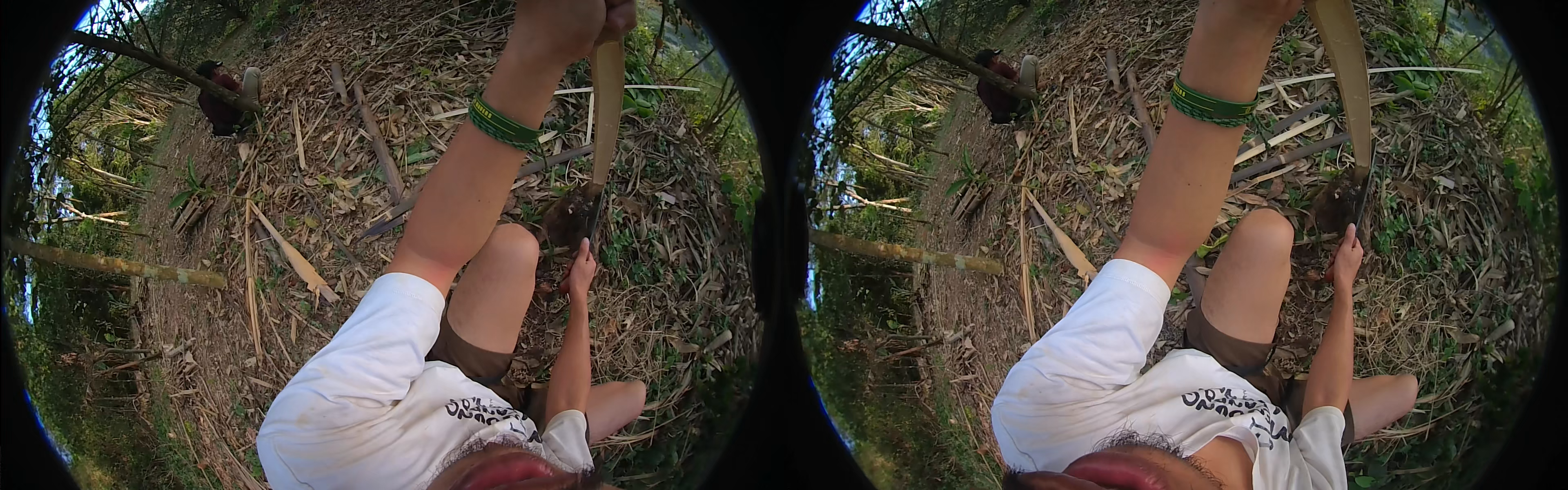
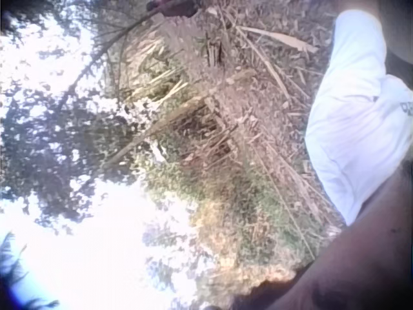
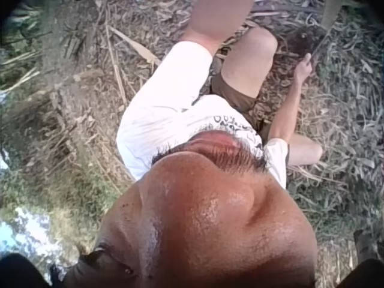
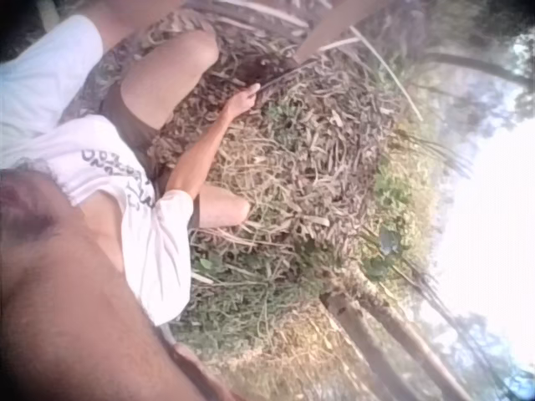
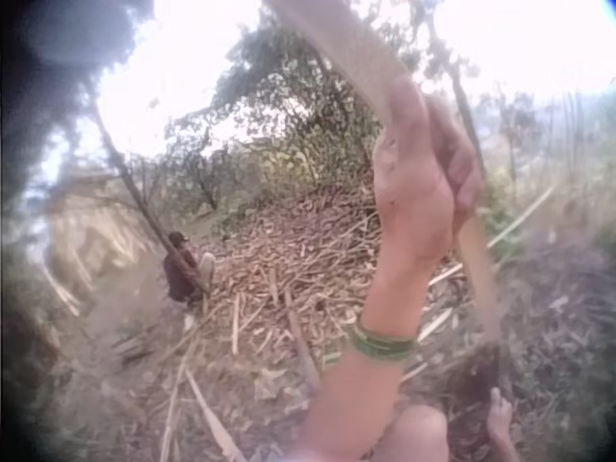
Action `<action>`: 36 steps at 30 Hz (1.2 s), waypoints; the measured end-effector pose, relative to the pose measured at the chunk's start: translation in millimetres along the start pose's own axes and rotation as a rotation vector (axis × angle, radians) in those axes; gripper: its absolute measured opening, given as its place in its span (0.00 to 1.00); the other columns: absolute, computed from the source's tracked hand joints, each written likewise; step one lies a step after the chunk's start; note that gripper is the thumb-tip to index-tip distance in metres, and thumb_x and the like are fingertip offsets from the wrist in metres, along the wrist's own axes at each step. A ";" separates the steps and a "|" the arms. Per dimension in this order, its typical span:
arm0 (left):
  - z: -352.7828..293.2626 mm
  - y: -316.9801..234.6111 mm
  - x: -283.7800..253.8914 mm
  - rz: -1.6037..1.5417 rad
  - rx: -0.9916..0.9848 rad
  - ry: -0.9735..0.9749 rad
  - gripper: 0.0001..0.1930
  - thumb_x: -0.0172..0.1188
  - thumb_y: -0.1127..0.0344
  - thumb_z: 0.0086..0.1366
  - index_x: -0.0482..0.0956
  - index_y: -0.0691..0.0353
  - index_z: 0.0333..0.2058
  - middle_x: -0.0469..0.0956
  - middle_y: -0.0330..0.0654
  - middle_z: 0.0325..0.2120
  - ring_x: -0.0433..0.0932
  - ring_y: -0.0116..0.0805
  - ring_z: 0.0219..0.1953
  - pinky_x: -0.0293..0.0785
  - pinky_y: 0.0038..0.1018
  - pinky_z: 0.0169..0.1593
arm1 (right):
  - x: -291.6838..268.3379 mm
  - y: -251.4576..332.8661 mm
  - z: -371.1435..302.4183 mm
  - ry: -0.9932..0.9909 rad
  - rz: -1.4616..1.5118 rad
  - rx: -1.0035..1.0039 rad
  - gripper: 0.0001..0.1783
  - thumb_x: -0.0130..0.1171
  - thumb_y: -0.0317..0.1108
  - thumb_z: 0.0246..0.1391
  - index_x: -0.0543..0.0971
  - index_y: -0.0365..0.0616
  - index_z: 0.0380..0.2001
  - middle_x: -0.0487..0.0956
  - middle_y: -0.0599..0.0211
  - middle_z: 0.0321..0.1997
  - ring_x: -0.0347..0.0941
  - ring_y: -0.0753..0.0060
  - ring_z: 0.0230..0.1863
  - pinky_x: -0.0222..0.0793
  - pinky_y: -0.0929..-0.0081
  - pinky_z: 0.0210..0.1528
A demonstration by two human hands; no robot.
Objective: The person uses a large knife to shave and smooth several strips of bamboo while sitting on the ground outdoors.
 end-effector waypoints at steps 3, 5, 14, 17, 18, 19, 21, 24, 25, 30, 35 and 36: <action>1.8 -0.3 -0.4 -0.026 0.048 0.033 0.29 0.37 0.38 0.76 0.63 0.51 0.20 0.57 0.28 0.10 0.55 0.20 0.08 0.49 0.16 0.09 | -0.5 -1.2 0.8 -0.004 0.003 -0.012 0.34 0.47 0.65 0.67 0.67 0.45 0.22 0.63 0.73 0.13 0.58 0.77 0.13 0.56 0.72 0.18; 4.5 -0.3 -1.8 -0.015 0.073 0.054 0.29 0.37 0.38 0.76 0.63 0.51 0.20 0.57 0.28 0.09 0.56 0.20 0.08 0.49 0.17 0.09 | 1.0 -0.3 0.4 -0.001 0.000 -0.038 0.34 0.47 0.65 0.67 0.67 0.45 0.22 0.63 0.73 0.13 0.59 0.78 0.13 0.56 0.72 0.17; -2.2 -7.4 -1.1 0.007 0.037 -0.036 0.29 0.38 0.38 0.75 0.63 0.51 0.21 0.57 0.28 0.09 0.56 0.20 0.08 0.50 0.17 0.09 | 3.8 1.4 -2.0 -0.007 0.018 -0.056 0.33 0.47 0.64 0.67 0.66 0.45 0.21 0.63 0.73 0.13 0.60 0.77 0.13 0.56 0.72 0.17; -1.3 -5.6 -3.2 -0.021 0.043 -0.029 0.28 0.39 0.37 0.75 0.63 0.50 0.21 0.57 0.28 0.09 0.56 0.19 0.08 0.50 0.17 0.09 | 4.1 0.8 -1.1 -0.010 0.025 -0.070 0.33 0.47 0.63 0.68 0.67 0.45 0.22 0.63 0.73 0.13 0.59 0.77 0.13 0.56 0.72 0.17; -0.2 -3.7 -4.4 -0.040 0.036 -0.016 0.28 0.39 0.37 0.75 0.62 0.50 0.21 0.57 0.28 0.09 0.55 0.19 0.08 0.50 0.17 0.09 | 4.1 0.4 -0.4 -0.010 0.029 -0.075 0.32 0.47 0.63 0.68 0.67 0.45 0.22 0.63 0.73 0.13 0.59 0.77 0.13 0.57 0.72 0.17; 1.1 -2.4 -5.7 -0.057 0.028 -0.003 0.28 0.39 0.37 0.75 0.62 0.50 0.21 0.56 0.28 0.09 0.55 0.19 0.08 0.50 0.17 0.09 | 4.3 -0.3 0.0 -0.012 0.026 -0.078 0.32 0.47 0.63 0.68 0.67 0.45 0.22 0.63 0.73 0.13 0.59 0.77 0.13 0.57 0.72 0.17; 1.6 -0.5 -6.8 -0.059 0.013 -0.003 0.28 0.39 0.37 0.75 0.62 0.49 0.21 0.56 0.28 0.09 0.55 0.19 0.08 0.50 0.16 0.09 | 4.6 -1.5 0.7 -0.017 0.020 -0.082 0.32 0.47 0.63 0.68 0.67 0.45 0.22 0.63 0.73 0.13 0.59 0.77 0.13 0.57 0.72 0.17; 1.4 0.6 -5.1 -0.016 0.005 -0.027 0.28 0.39 0.36 0.74 0.62 0.49 0.21 0.56 0.28 0.09 0.55 0.20 0.09 0.50 0.16 0.10 | 2.4 -3.6 1.7 -0.012 0.013 -0.071 0.32 0.46 0.62 0.68 0.67 0.45 0.22 0.62 0.73 0.13 0.59 0.77 0.13 0.57 0.71 0.17; 1.8 2.3 -6.1 0.002 0.011 -0.031 0.28 0.39 0.36 0.74 0.62 0.49 0.21 0.56 0.28 0.09 0.55 0.20 0.09 0.50 0.16 0.10 | 2.3 -3.4 1.8 -0.008 0.011 -0.075 0.32 0.46 0.62 0.68 0.67 0.45 0.22 0.62 0.73 0.13 0.59 0.77 0.13 0.57 0.71 0.17; 2.1 1.0 -3.8 0.008 0.014 -0.022 0.28 0.39 0.36 0.74 0.62 0.49 0.21 0.55 0.28 0.09 0.54 0.20 0.08 0.49 0.17 0.10 | 2.8 -3.0 1.7 0.003 0.011 -0.069 0.32 0.46 0.62 0.68 0.67 0.44 0.23 0.62 0.73 0.13 0.59 0.77 0.12 0.56 0.71 0.16; -0.2 -5.1 -0.1 -0.036 -0.003 -0.029 0.28 0.40 0.36 0.74 0.62 0.49 0.21 0.55 0.28 0.09 0.54 0.20 0.08 0.49 0.17 0.09 | 2.3 -1.9 2.2 0.028 0.021 -0.088 0.32 0.47 0.63 0.68 0.68 0.44 0.24 0.63 0.74 0.13 0.59 0.78 0.12 0.56 0.73 0.16; -0.2 -4.7 -1.0 -0.048 -0.011 -0.027 0.27 0.40 0.36 0.74 0.63 0.49 0.22 0.55 0.28 0.09 0.54 0.20 0.08 0.49 0.17 0.09 | 3.2 -2.2 2.0 0.034 0.026 -0.088 0.32 0.47 0.63 0.68 0.68 0.44 0.24 0.63 0.74 0.13 0.59 0.78 0.12 0.56 0.74 0.16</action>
Point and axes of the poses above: each hand's wrist, its own z-axis towards the middle knuckle, its own x-axis out of the palm, y = z × x, the point moved 6 cm from there along z, towards the middle knuckle
